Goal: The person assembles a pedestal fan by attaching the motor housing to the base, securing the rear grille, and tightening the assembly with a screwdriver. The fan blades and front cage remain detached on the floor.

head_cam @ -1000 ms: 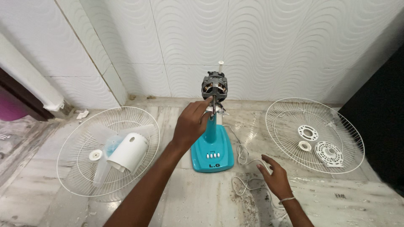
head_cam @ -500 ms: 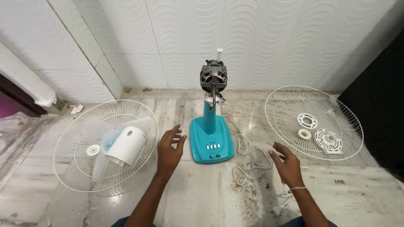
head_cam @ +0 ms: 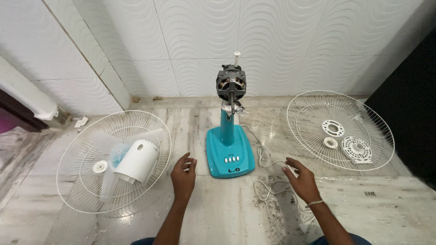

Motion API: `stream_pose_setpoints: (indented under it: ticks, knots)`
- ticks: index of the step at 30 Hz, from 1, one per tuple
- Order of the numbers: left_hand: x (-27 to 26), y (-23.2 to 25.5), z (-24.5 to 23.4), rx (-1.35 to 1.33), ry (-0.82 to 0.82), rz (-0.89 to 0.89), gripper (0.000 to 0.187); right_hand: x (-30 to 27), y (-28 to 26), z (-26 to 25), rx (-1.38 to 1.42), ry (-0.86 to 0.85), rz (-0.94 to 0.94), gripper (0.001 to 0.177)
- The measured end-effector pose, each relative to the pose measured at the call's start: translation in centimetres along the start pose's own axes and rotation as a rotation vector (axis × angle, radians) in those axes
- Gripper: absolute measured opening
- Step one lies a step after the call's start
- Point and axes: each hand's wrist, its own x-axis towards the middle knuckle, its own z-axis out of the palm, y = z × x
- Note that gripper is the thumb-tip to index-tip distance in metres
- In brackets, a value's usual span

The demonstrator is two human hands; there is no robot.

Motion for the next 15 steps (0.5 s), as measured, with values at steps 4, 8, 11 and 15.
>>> stream_pose_setpoints:
  ticks: [4,8,11,15]
  knots:
    - [0.1,0.0,0.2,0.008,-0.01,0.007,0.039,0.2,-0.4,-0.8,0.03,0.037,0.016,0.051]
    - [-0.1,0.7,0.4,-0.011,-0.048,0.027,0.039,0.2,-0.6,-2.0,0.062,0.119,-0.003,0.049]
    - [0.1,2.2,0.0,-0.006,-0.064,0.059,0.039,0.3,-0.5,-2.6,0.123,0.181,-0.007,0.048]
    - [2.5,6.9,0.7,-0.034,-0.044,0.111,0.044,0.3,-0.3,-3.1,0.151,0.204,0.036,0.046]
